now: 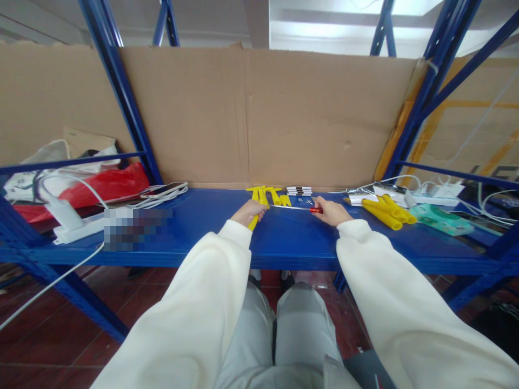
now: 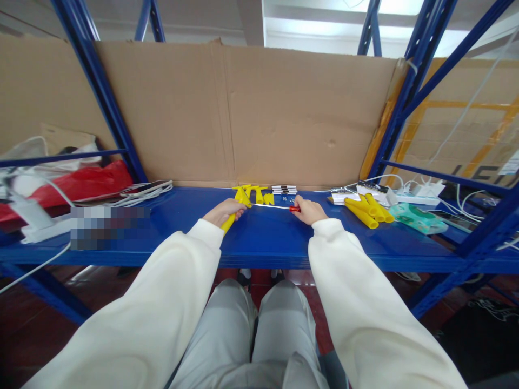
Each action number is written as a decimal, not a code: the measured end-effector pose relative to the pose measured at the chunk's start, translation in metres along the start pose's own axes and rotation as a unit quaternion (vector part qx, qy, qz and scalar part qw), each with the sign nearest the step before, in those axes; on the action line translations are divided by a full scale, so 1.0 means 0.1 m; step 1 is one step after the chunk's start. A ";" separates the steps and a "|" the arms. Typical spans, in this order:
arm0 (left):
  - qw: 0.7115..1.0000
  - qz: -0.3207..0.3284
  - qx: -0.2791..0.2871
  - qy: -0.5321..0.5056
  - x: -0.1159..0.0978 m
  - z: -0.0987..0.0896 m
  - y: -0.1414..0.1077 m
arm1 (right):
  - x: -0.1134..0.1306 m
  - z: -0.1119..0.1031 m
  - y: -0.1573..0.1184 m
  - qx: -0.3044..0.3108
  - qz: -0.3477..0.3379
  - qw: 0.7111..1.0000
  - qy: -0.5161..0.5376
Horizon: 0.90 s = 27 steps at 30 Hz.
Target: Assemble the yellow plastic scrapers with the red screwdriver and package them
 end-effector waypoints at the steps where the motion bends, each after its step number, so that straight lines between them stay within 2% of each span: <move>1: 1.000 -0.002 0.000 -0.002 0.00 0.00 0.00 | 0.00 0.00 0.00 -0.002 0.001 1.000 -0.003; 6: 1.000 0.009 0.001 0.011 -0.01 -0.01 0.02 | 0.03 0.03 0.01 0.007 -0.019 1.000 -0.015; 13: 1.000 0.011 0.010 0.007 -0.02 0.00 0.00 | 0.04 0.03 0.01 0.016 -0.015 1.000 0.013; 20: 1.000 0.012 0.007 0.015 -0.03 0.01 -0.02 | 0.02 0.01 0.01 0.003 -0.006 1.000 -0.022; 27: 1.000 0.015 0.007 0.022 -0.03 0.01 -0.01 | 0.05 0.05 0.00 0.025 -0.015 1.000 0.001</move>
Point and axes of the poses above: each hand's wrist, its own y-axis towards the middle knuckle, its own z-axis out of the palm, x = y × z, the point moved 10 cm from there along y, towards the middle knuckle, and after that the axes turned 15 degrees about -y, right-handed, at the moved point
